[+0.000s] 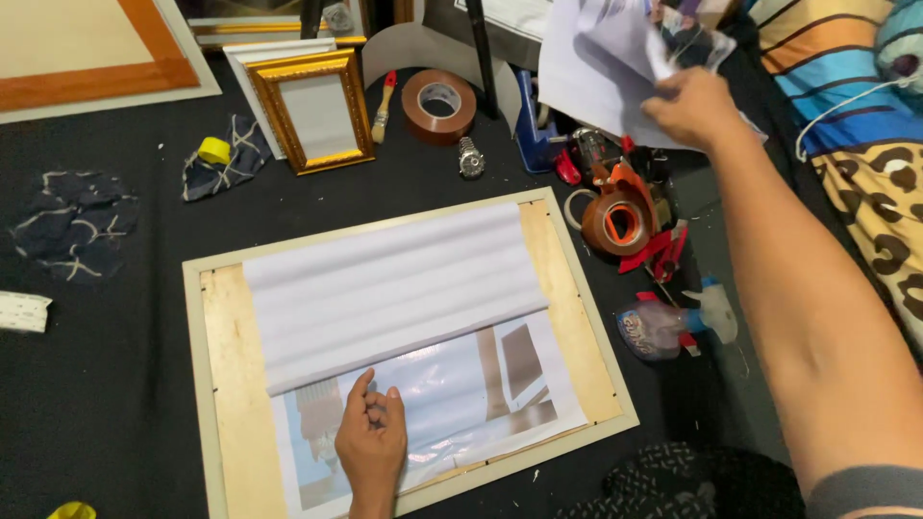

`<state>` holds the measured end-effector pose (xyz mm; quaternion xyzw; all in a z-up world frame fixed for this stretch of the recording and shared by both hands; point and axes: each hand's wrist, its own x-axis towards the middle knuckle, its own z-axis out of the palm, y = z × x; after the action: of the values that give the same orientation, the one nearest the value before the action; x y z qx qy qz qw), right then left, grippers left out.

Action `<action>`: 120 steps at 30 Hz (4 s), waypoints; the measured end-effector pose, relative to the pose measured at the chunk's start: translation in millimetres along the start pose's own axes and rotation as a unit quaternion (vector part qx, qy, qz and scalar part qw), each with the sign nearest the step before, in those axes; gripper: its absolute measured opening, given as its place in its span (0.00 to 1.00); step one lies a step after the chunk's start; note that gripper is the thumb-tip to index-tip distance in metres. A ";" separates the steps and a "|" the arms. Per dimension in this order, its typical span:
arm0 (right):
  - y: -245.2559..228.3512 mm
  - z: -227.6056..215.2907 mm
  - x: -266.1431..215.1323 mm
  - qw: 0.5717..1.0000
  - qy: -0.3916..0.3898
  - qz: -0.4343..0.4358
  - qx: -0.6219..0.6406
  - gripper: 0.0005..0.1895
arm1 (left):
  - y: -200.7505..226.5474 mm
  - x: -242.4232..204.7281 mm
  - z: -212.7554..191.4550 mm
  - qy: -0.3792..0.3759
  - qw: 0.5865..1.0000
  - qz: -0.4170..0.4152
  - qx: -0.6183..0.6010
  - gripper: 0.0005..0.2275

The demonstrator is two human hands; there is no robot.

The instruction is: Clean a board and align a print for mounting and framing

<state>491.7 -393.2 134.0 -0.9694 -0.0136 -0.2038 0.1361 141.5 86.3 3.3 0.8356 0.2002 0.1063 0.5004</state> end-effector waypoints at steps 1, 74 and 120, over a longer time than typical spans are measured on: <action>-27.7 6.1 -9.2 0.988 -0.136 0.047 -0.046 0.24 | 2.2 -0.6 -1.2 -0.013 1.000 -0.015 -0.010 0.19; 1.9 66.3 5.4 0.991 -0.131 0.015 0.028 0.49 | -17.9 9.9 11.0 -0.012 0.997 0.037 -0.062 0.19; -231.9 18.9 -415.5 0.841 -0.526 -0.093 -0.088 0.51 | -15.5 -66.3 -1.1 -0.264 0.896 0.028 0.357 0.50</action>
<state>99.3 -152.8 11.7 -0.9331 -0.1549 0.3246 0.0026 78.0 64.4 -8.3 0.9606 0.0619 -0.1831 0.1997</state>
